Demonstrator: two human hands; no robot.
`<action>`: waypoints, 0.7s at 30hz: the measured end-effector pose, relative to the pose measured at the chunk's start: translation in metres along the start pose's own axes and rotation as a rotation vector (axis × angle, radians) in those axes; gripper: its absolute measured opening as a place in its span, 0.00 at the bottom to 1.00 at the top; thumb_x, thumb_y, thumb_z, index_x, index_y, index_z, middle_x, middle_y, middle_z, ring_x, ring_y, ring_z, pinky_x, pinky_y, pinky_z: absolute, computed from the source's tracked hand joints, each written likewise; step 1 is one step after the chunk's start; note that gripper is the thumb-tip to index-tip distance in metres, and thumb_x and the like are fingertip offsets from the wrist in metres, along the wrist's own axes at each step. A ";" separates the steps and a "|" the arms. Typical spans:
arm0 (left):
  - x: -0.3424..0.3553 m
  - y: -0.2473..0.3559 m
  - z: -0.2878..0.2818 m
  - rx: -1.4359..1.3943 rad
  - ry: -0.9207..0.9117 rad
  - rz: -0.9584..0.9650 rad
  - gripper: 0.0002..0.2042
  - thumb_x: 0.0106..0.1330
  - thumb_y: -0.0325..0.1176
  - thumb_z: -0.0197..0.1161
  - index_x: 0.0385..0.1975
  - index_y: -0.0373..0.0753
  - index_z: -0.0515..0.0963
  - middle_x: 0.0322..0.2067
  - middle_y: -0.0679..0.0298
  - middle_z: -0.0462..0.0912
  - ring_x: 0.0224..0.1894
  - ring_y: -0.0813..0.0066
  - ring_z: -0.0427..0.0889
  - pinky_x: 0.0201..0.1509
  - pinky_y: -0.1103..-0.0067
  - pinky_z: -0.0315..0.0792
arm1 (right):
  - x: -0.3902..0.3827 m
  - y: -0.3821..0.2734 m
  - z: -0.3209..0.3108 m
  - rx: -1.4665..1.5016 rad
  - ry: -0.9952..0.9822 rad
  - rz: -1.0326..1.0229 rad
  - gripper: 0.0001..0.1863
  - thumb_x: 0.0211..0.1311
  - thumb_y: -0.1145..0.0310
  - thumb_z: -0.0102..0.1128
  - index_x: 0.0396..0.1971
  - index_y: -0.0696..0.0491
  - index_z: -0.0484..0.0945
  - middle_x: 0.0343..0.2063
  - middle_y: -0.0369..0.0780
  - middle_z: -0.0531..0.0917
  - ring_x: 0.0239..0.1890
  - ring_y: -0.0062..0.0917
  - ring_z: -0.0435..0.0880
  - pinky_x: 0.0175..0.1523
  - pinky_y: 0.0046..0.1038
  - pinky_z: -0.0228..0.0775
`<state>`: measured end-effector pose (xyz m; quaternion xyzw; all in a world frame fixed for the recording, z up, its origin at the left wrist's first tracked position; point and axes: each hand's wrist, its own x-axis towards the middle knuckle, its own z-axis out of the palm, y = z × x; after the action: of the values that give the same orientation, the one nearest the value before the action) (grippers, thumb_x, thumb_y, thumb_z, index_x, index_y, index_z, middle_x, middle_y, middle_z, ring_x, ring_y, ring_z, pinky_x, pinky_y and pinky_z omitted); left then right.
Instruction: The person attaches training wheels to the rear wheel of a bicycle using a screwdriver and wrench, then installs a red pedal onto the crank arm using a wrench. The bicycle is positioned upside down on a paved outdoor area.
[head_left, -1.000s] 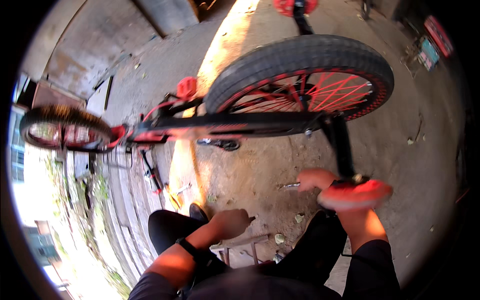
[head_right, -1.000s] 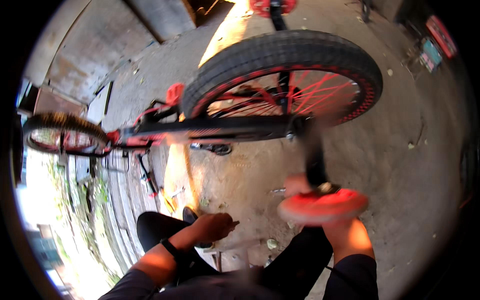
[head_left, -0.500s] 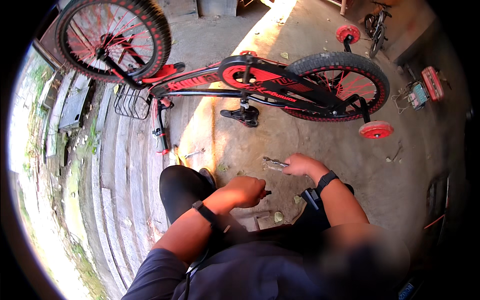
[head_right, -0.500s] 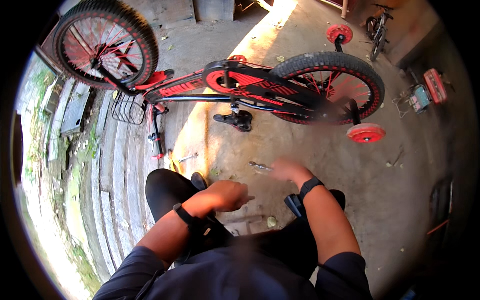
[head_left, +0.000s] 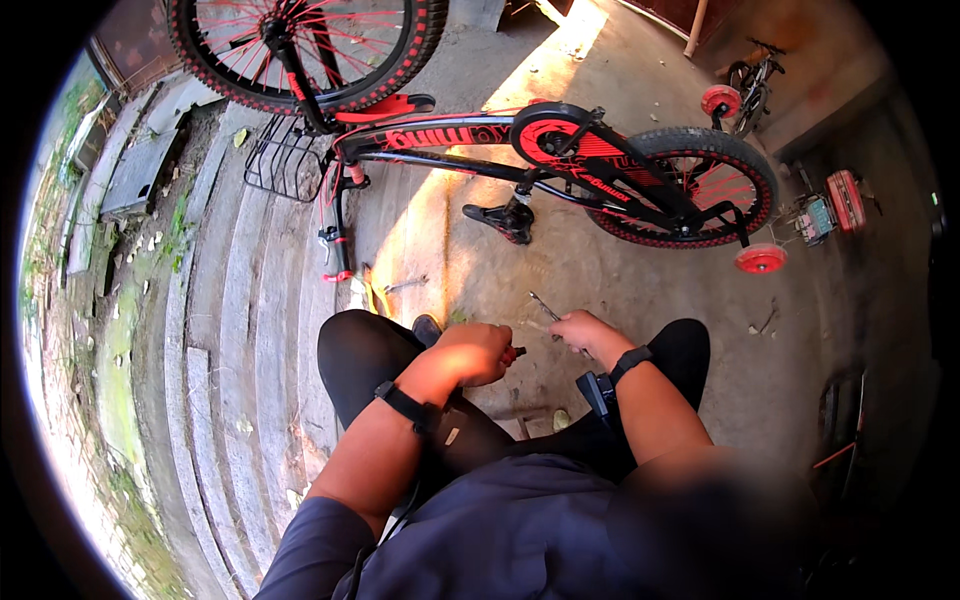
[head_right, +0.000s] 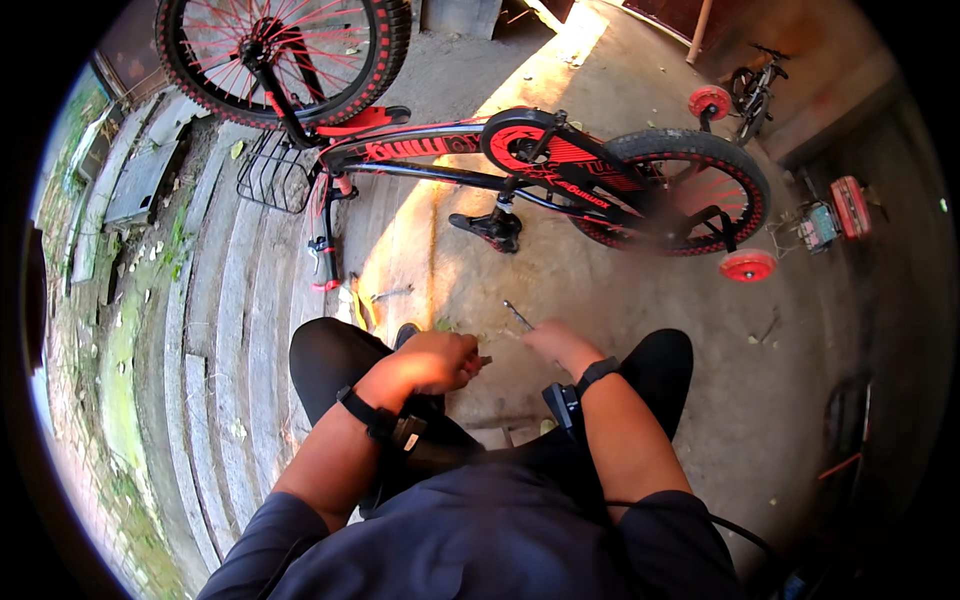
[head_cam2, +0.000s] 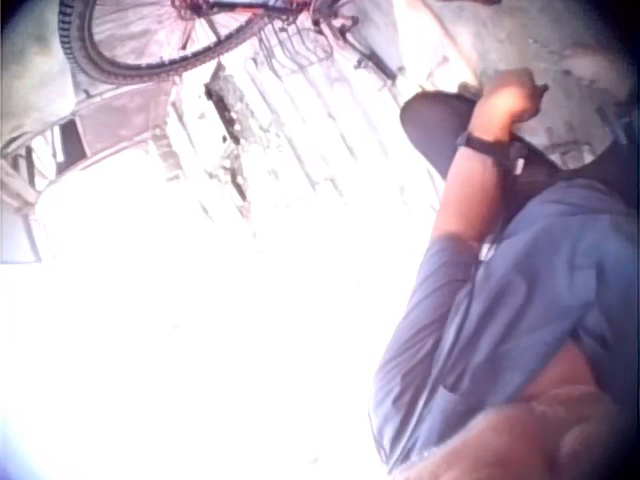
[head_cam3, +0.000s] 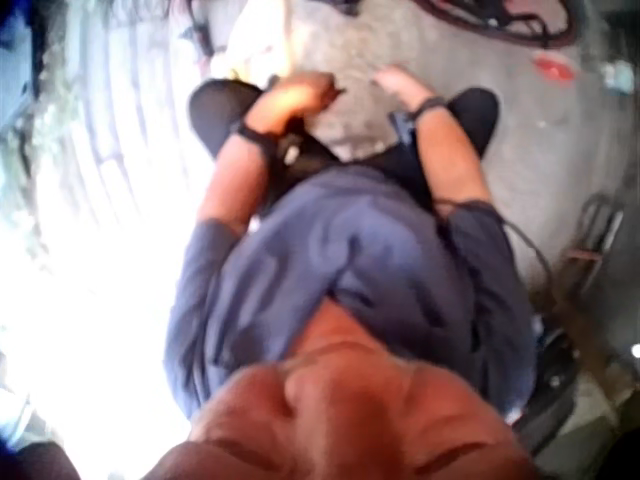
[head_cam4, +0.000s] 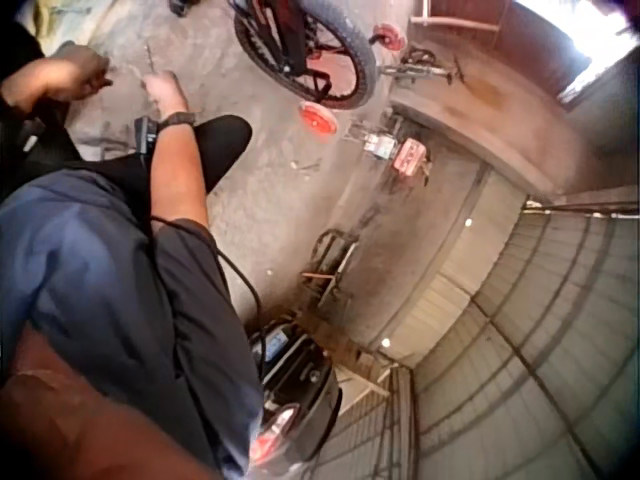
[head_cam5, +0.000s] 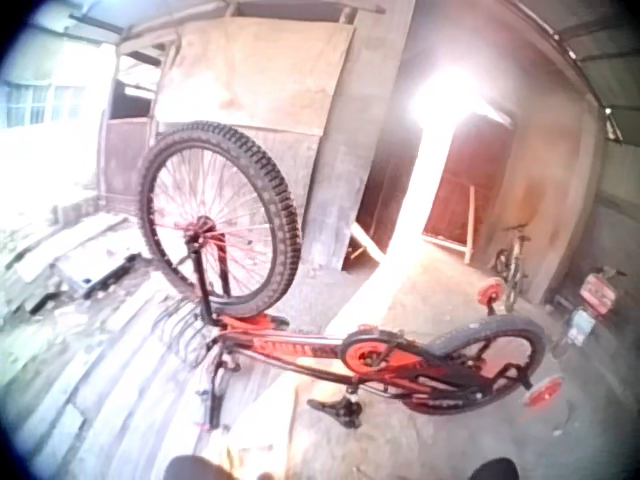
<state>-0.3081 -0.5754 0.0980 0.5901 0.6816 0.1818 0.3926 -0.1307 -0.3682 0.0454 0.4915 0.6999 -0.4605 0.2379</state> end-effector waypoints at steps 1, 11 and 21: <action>-0.002 0.002 -0.003 -0.021 -0.026 0.010 0.12 0.60 0.39 0.60 0.38 0.39 0.78 0.32 0.51 0.84 0.39 0.50 0.83 0.41 0.62 0.74 | 0.005 0.001 0.004 -0.001 0.010 0.003 0.12 0.57 0.59 0.62 0.30 0.54 0.81 0.14 0.32 0.68 0.15 0.21 0.64 0.20 0.30 0.52; 0.001 0.023 -0.016 0.051 -0.054 -0.082 0.10 0.62 0.35 0.58 0.38 0.37 0.78 0.32 0.52 0.85 0.39 0.52 0.84 0.41 0.63 0.75 | 0.050 0.001 0.027 0.097 0.002 -0.089 0.12 0.56 0.61 0.61 0.25 0.56 0.77 0.15 0.37 0.73 0.17 0.27 0.71 0.21 0.33 0.57; 0.010 0.022 -0.033 -0.143 0.239 -0.375 0.10 0.59 0.30 0.60 0.40 0.39 0.79 0.39 0.58 0.86 0.45 0.57 0.84 0.48 0.67 0.77 | 0.089 -0.001 0.032 -0.103 0.139 -0.399 0.19 0.60 0.55 0.62 0.34 0.59 0.80 0.21 0.50 0.81 0.26 0.41 0.82 0.37 0.38 0.73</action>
<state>-0.3178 -0.5540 0.1311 0.3980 0.8065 0.2219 0.3767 -0.1716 -0.3551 -0.0385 0.3610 0.8205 -0.4271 0.1183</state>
